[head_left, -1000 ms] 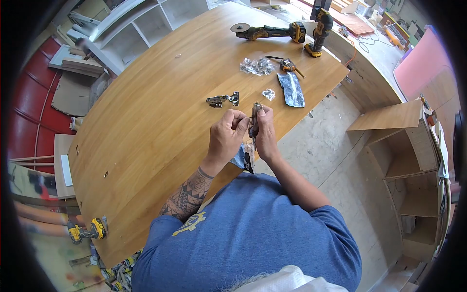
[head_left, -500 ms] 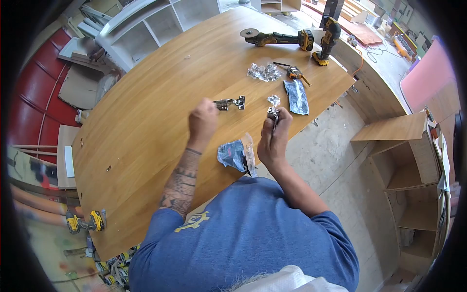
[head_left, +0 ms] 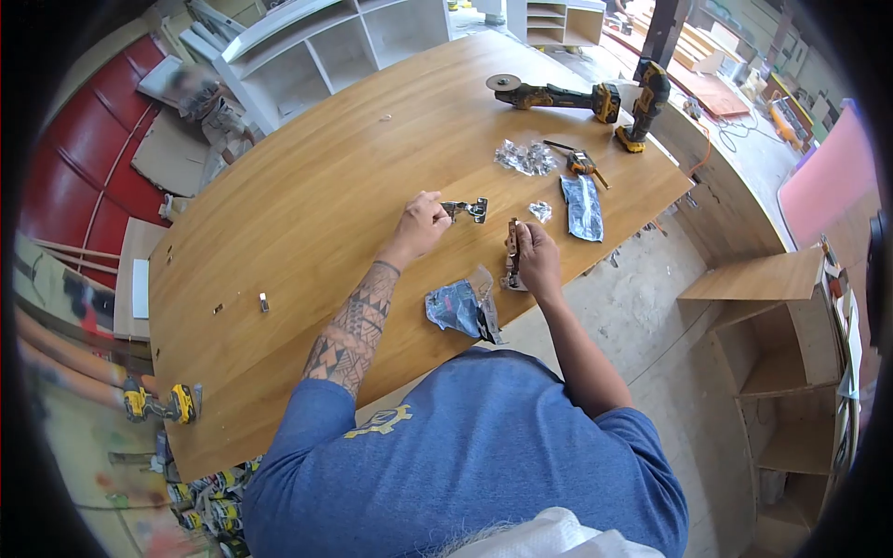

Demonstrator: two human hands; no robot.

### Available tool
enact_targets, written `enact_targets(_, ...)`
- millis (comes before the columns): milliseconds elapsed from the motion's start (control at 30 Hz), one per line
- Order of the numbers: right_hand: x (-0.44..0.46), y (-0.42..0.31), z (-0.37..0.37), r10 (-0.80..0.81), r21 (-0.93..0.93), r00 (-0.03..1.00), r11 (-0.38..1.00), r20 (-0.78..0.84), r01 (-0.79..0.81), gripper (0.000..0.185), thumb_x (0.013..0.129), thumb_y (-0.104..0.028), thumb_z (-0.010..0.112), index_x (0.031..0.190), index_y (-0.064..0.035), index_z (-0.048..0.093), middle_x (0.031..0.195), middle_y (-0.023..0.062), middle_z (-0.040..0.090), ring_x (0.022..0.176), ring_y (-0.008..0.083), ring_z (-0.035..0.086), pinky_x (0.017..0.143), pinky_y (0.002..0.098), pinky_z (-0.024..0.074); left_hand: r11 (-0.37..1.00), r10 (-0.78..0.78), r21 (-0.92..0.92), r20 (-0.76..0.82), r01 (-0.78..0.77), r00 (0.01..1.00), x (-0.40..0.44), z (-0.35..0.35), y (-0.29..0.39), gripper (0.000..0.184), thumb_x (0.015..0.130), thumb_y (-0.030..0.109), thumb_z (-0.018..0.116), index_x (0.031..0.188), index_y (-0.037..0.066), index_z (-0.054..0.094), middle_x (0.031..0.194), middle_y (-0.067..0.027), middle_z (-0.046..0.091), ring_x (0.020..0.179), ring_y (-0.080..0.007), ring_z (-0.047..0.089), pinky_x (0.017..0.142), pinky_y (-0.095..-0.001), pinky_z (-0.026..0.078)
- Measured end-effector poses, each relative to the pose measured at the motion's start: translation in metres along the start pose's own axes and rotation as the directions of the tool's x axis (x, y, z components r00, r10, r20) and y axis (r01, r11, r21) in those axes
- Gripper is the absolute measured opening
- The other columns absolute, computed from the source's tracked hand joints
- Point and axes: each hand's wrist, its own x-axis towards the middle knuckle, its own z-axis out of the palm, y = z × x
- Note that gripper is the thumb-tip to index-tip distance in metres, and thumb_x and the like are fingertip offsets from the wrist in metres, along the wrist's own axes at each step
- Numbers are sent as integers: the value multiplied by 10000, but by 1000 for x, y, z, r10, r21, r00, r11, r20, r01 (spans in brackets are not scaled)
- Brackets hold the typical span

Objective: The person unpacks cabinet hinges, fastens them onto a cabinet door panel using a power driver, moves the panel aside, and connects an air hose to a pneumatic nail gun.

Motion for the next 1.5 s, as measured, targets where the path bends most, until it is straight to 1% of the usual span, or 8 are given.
enact_targets(267,11,17,-22,-329,-380,941,883,-83,275,258,969,-234,749,1137,-37,753,1092,188,717,1064,361,645,964,479,495,999,8,-54,68,-5,998,-1,-3,0,216,914,192,766,851,-11,728,1193,-191,691,1079,-364,686,949,-437,555)
enact_targets(500,15,-37,-40,69,273,974,953,215,-128,419,1080,-361,621,1308,-15,683,1185,143,723,981,229,705,850,386,572,958,130,-271,107,-96,986,-3,-58,81,98,905,87,797,946,0,778,1280,-141,675,1129,-353,695,986,-420,562)
enact_targets(667,15,-66,-55,72,416,558,589,827,-693,600,1113,-532,472,1417,-27,581,1238,189,708,998,226,723,804,365,600,806,571,-259,102,-532,815,-5,-78,130,137,886,98,824,997,31,780,1332,-121,676,1344,-349,617,1067,-458,552)
enact_targets(733,16,-58,-52,-297,460,353,519,887,-721,542,1129,-488,445,1391,-32,576,1225,187,712,998,222,725,785,372,606,818,544,-250,44,-519,838,-6,-79,130,134,904,109,813,1005,30,775,1331,-123,676,1346,-350,611,1064,-451,548)
enact_targets(800,6,-53,-47,-229,482,427,512,875,-711,410,1133,-387,486,1361,-57,572,1151,131,708,962,197,712,802,379,604,832,515,-235,-13,-503,857,-8,-79,130,133,922,120,802,1014,30,769,1331,-125,675,1347,-351,606,1061,-443,545)
enact_targets(900,-7,-56,-32,49,617,796,604,603,-504,222,1093,-181,595,1290,-81,570,1017,11,601,902,135,653,865,340,580,925,306,-161,-221,-344,926,-14,-72,139,131,976,161,751,962,31,748,1211,-162,706,1140,-335,685,948,-427,569)
enact_targets(1067,-12,-43,-22,34,655,865,638,500,-404,200,1078,-166,613,1250,-79,561,1015,-9,586,900,112,625,875,318,570,924,55,-370,-124,-98,991,-19,-54,152,179,1013,187,706,999,9,716,889,-172,724,854,-341,724,740,-426,563)
enact_targets(1500,-40,-60,-13,32,539,976,830,213,-145,333,1112,-283,550,1319,-31,484,909,-6,525,789,100,543,662,258,479,903,56,-428,47,-31,997,-17,-48,161,200,1018,196,703,1011,-1,729,818,-151,728,711,-222,691,671,-370,539)
